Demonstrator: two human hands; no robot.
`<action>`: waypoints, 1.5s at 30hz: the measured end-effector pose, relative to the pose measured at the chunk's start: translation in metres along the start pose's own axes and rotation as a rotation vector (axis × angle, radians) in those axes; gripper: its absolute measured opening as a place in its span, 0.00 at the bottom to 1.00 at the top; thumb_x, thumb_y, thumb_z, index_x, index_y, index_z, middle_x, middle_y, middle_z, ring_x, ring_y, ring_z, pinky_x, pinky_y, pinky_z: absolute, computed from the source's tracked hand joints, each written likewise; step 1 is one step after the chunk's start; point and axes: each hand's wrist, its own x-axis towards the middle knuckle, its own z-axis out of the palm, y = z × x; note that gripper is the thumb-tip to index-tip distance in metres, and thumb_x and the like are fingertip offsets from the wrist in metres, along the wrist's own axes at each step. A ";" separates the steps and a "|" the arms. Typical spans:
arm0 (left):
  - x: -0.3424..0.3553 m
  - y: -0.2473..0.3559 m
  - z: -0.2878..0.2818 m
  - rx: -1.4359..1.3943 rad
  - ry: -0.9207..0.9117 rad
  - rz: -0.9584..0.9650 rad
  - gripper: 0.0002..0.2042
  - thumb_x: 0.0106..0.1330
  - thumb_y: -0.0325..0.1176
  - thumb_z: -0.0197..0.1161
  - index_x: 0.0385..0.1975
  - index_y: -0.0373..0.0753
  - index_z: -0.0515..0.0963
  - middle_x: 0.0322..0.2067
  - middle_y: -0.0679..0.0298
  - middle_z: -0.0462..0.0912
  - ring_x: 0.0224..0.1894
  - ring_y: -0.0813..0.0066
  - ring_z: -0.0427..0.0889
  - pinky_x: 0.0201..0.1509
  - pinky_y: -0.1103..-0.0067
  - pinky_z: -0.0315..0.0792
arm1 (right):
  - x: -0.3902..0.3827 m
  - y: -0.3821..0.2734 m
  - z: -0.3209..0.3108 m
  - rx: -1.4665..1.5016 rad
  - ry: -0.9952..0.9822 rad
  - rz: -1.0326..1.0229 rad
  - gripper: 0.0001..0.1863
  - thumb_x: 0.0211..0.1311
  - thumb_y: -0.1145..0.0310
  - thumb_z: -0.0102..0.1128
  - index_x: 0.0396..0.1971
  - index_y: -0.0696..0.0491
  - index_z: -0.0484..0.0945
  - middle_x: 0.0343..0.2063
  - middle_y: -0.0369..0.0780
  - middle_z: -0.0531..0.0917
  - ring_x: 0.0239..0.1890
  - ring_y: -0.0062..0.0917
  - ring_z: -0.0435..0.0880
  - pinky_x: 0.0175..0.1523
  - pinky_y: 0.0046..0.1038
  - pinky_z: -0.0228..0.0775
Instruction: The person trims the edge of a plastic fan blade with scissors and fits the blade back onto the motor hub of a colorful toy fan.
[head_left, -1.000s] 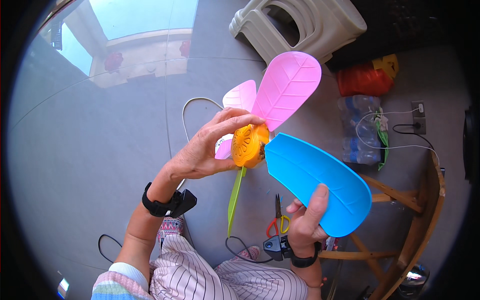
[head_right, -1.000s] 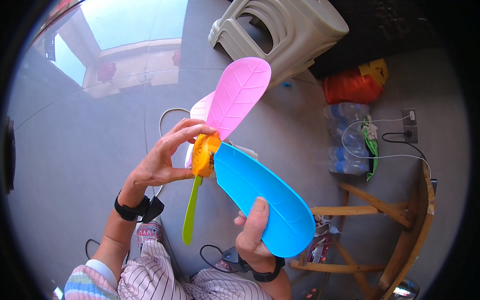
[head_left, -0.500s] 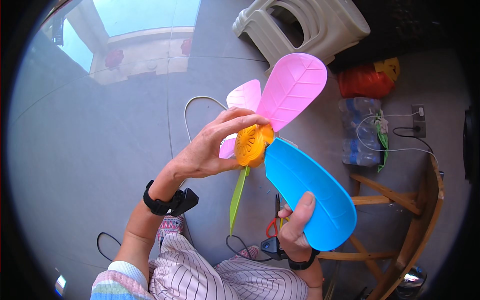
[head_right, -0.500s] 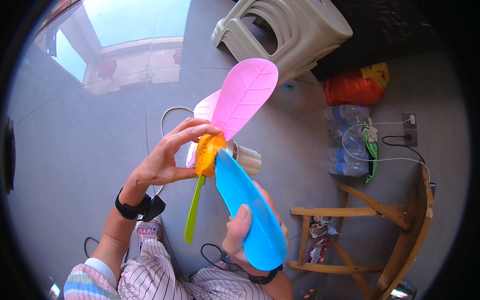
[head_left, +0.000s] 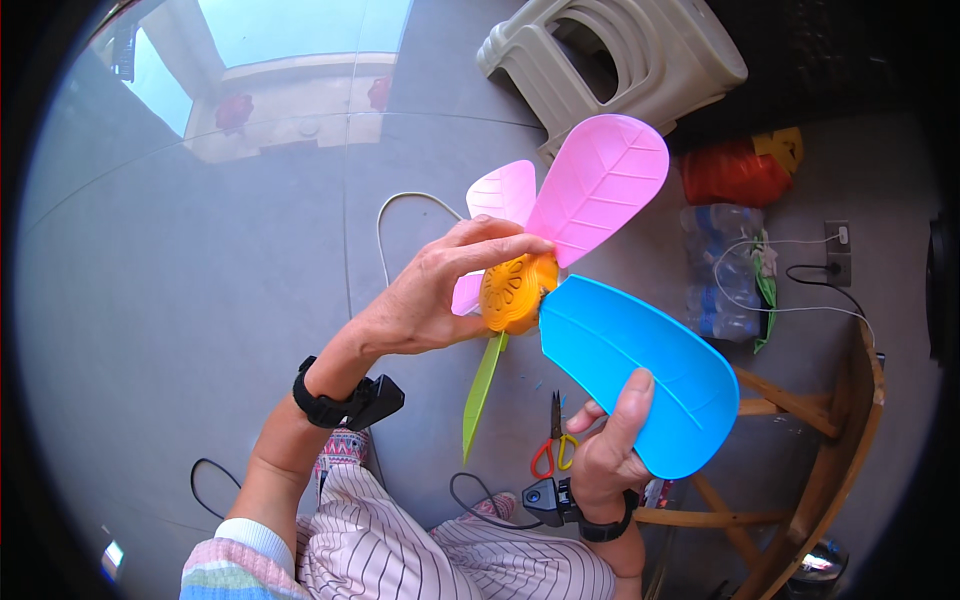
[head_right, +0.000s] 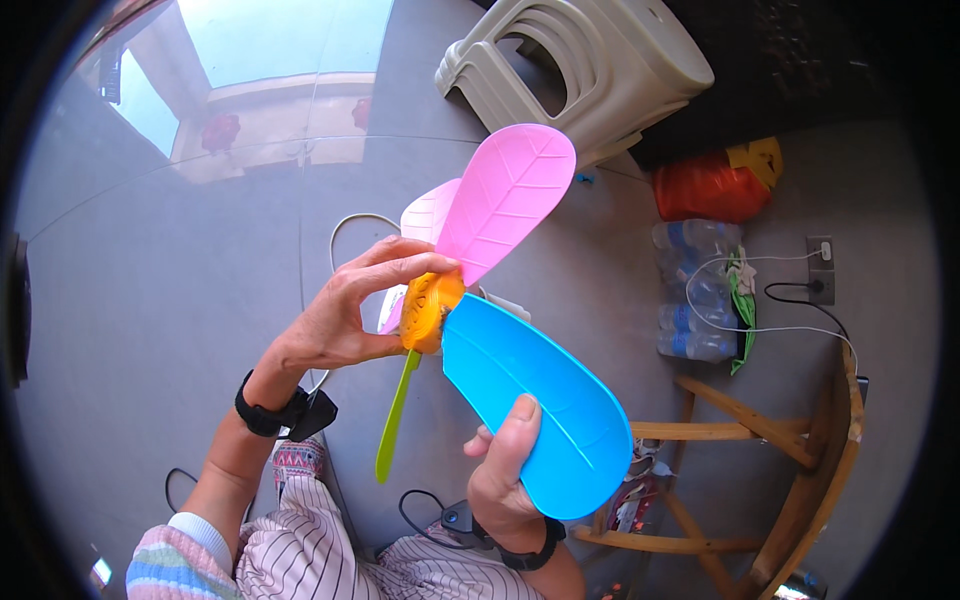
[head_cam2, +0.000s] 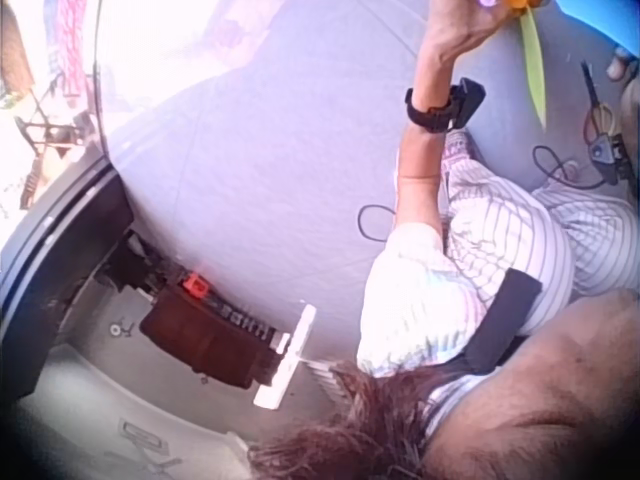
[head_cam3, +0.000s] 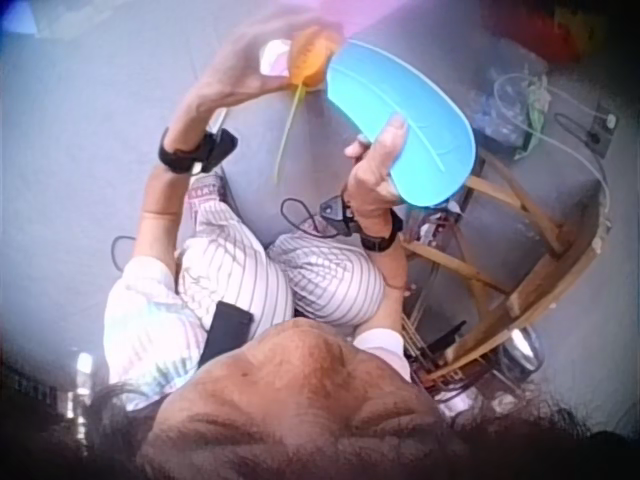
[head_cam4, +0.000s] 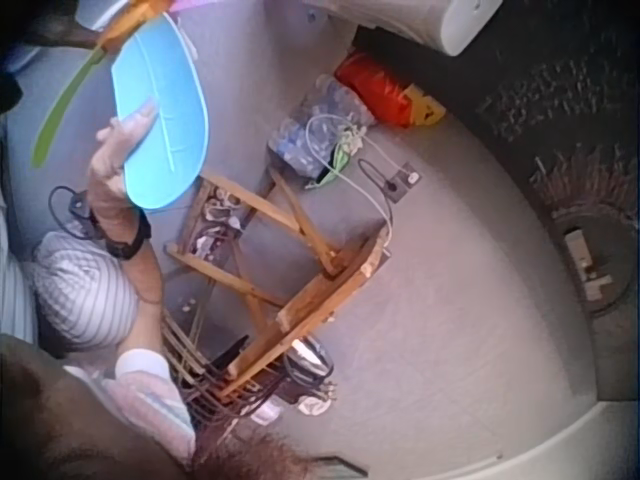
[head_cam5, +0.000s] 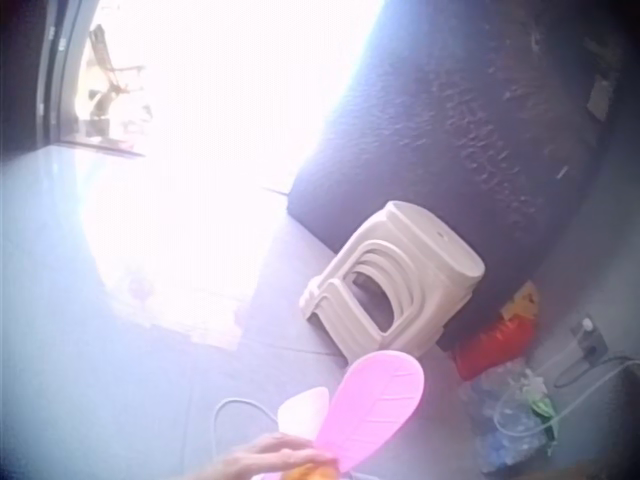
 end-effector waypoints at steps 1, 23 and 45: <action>0.000 -0.001 0.000 0.000 0.001 -0.001 0.33 0.42 0.33 0.74 0.54 0.48 0.71 0.52 0.61 0.72 0.57 0.60 0.66 0.62 0.61 0.61 | 0.000 0.001 0.000 0.007 -0.003 -0.017 0.13 0.61 0.64 0.51 0.30 0.61 0.74 0.15 0.39 0.77 0.12 0.21 0.74 0.17 0.18 0.65; -0.001 0.002 -0.003 -0.058 -0.001 0.000 0.33 0.42 0.30 0.73 0.54 0.46 0.71 0.53 0.64 0.72 0.59 0.61 0.64 0.65 0.59 0.56 | 0.001 0.001 0.004 0.048 0.048 -0.012 0.17 0.59 0.61 0.53 0.37 0.60 0.70 0.18 0.39 0.77 0.13 0.19 0.74 0.19 0.16 0.66; -0.120 0.042 -0.049 0.096 -0.388 -1.009 0.11 0.63 0.33 0.54 0.24 0.34 0.77 0.21 0.66 0.80 0.21 0.84 0.76 0.22 0.85 0.68 | 0.030 0.061 -0.097 0.606 -0.059 0.237 0.15 0.63 0.60 0.51 0.37 0.59 0.71 0.19 0.40 0.76 0.17 0.23 0.75 0.19 0.21 0.67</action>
